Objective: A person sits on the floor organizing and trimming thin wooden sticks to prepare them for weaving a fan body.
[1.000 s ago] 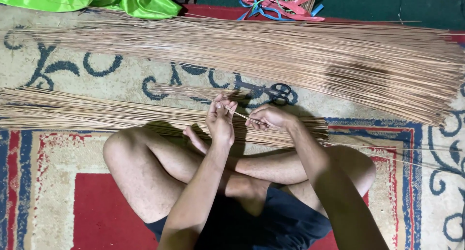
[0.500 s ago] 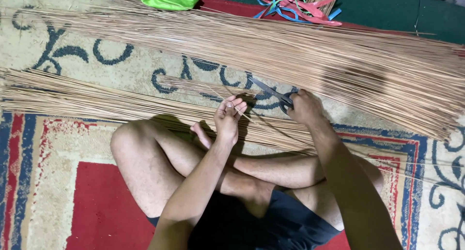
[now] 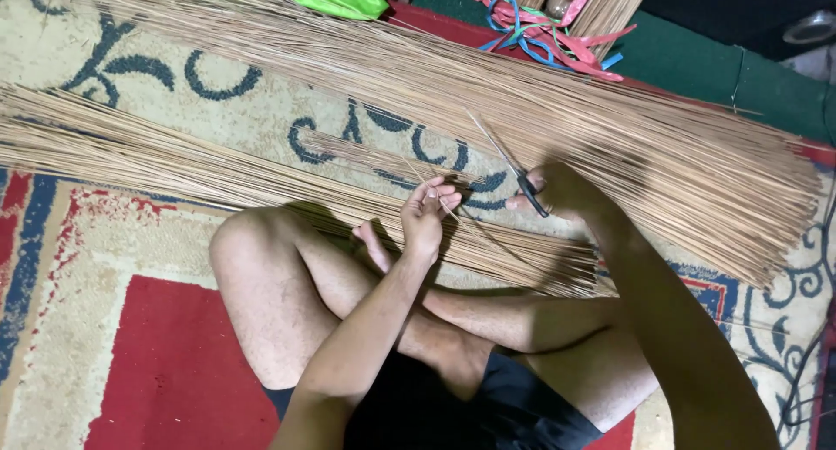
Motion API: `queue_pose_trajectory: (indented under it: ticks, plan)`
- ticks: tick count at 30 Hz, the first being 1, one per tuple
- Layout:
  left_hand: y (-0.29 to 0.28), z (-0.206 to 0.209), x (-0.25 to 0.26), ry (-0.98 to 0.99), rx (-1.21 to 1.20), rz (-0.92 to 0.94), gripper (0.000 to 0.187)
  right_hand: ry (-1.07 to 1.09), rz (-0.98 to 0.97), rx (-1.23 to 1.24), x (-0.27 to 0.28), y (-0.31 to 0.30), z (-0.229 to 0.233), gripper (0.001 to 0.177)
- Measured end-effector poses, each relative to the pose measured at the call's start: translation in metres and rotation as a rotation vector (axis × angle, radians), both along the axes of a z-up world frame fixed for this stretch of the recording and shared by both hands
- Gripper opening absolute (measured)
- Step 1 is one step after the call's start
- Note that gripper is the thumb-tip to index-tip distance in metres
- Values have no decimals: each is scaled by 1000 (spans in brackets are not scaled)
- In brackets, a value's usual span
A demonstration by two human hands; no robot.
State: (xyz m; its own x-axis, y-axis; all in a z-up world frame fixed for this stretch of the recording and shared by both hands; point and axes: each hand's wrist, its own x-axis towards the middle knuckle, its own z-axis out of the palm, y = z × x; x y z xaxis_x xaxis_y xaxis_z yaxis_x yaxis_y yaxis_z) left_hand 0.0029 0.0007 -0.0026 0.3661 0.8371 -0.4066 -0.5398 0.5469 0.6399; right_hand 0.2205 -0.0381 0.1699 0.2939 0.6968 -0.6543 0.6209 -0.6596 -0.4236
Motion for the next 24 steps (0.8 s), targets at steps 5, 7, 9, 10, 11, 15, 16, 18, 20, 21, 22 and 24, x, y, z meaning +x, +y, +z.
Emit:
queue_pose_trajectory:
  ticks: [5,7,9,10,11,15,16,18,20,21,22,24]
  plan:
    - [-1,-1,4,0,0,16,31,-133,310,-177,-24,44,29,49]
    - [-1,-2,5,2,-3,21,31,-185,371,-216,-30,60,45,44]
    - [-1,-2,5,-3,-3,8,32,-218,418,-393,-49,80,80,59]
    - [-1,-2,5,-2,-6,11,32,-218,421,-396,-45,87,75,59]
    - [-1,-3,6,-3,-8,7,32,-237,449,-445,-40,92,70,62]
    - [-2,-1,9,3,-11,-5,32,-208,435,-507,-36,112,55,56]
    - [-3,-1,10,2,-13,-9,32,-208,432,-509,-38,115,56,56]
    - [-3,-1,10,5,-13,-13,32,-128,307,-552,-43,121,57,44]
    - [-2,1,9,11,-10,-16,32,-122,308,-570,-48,128,53,45]
    - [-2,2,8,16,-8,-17,32,-117,311,-588,-50,132,51,47]
    - [-2,3,9,16,-9,-17,32,-116,311,-589,-46,132,44,47]
    - [-3,4,9,8,-14,-10,32,-106,296,-571,-38,131,30,48]
